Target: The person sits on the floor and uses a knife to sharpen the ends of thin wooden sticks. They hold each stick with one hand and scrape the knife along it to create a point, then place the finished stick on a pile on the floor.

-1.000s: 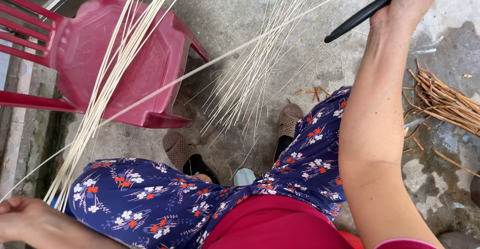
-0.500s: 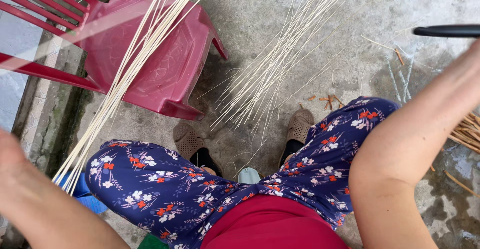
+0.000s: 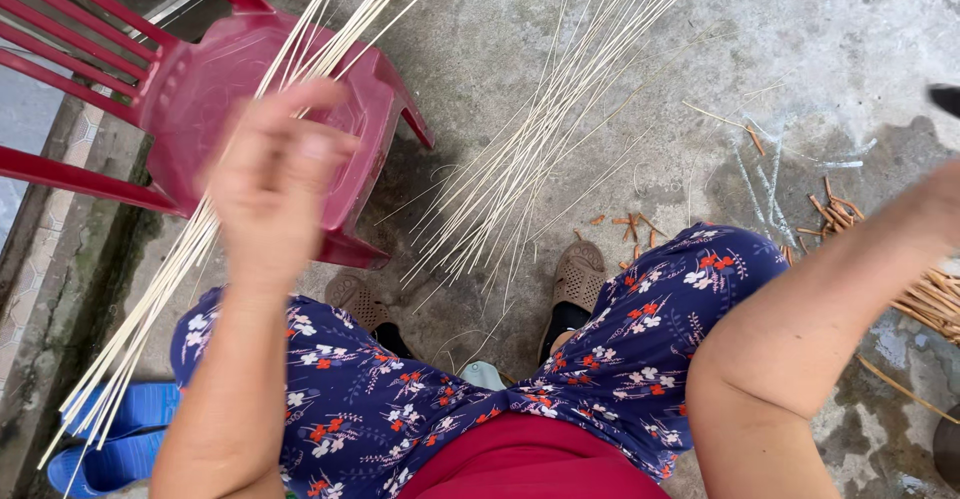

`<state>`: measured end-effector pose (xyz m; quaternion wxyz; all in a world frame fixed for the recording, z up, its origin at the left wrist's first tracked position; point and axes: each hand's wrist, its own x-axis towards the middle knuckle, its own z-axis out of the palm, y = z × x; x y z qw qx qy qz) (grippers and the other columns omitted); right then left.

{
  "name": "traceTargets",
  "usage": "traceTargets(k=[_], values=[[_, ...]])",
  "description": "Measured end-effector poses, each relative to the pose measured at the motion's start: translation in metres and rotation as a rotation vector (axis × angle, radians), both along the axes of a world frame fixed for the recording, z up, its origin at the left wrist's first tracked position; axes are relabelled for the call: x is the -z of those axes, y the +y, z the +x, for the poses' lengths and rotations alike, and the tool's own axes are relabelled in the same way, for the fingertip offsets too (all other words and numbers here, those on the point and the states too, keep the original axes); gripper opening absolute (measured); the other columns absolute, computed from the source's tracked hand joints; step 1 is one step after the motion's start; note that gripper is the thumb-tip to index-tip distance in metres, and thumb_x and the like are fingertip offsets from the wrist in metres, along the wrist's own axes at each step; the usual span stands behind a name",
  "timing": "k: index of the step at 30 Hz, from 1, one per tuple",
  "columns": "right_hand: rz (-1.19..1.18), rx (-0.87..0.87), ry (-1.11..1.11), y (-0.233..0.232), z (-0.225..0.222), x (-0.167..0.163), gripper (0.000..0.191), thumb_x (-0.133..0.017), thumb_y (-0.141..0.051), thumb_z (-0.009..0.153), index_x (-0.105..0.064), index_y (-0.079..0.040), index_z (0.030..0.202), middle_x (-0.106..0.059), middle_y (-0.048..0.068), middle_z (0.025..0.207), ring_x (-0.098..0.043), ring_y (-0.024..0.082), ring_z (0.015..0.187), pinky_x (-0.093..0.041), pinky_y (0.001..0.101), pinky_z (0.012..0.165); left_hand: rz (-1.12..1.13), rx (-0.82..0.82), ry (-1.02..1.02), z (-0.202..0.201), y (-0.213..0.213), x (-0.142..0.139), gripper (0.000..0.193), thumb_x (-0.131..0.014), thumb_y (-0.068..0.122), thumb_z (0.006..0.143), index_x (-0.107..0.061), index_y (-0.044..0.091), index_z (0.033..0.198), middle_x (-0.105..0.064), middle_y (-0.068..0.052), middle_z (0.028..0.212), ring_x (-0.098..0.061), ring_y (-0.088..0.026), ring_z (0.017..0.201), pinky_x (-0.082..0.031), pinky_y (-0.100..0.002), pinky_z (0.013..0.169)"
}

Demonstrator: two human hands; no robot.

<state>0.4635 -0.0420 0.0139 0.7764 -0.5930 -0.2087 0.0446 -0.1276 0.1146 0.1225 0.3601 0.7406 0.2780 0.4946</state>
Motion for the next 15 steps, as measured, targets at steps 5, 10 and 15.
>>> traceTargets(k=[5,10,15], values=[[-0.362,-0.317,-0.36,0.095,-0.154,-0.017,0.026,-0.055,-0.004,0.106,-0.064,-0.015,0.127,-0.074,0.008,0.104,-0.068,0.019,0.068,-0.057,0.0365,0.06,0.192,0.271,0.088,0.051,-0.045,0.005,0.048,-0.067,0.01,0.11,-0.048,0.009,0.154,-0.05,-0.015,0.159,-0.065,-0.025,0.128,-0.064,-0.028,0.101],[-0.682,-0.695,-1.056,0.118,-0.31,0.01,0.023,-0.067,-0.012,0.095,-0.067,-0.019,0.117,-0.076,0.006,0.099,-0.073,0.031,0.082,-0.057,0.044,0.065,0.112,0.142,-0.005,0.054,-0.043,0.022,0.058,-0.062,0.02,0.108,-0.03,0.005,0.154,-0.04,-0.018,0.156,-0.063,-0.015,0.119,-0.061,-0.027,0.095],[-0.703,-0.958,-1.071,0.123,-0.363,0.009,0.017,-0.066,-0.023,0.101,-0.065,-0.015,0.116,-0.073,0.008,0.096,-0.072,0.032,0.084,-0.056,0.0463,0.068,-0.025,0.028,-0.052,0.018,-0.017,0.036,0.031,-0.058,0.016,0.114,-0.061,0.012,0.144,-0.077,-0.002,0.12,-0.075,-0.007,0.092,-0.066,-0.021,0.082]])
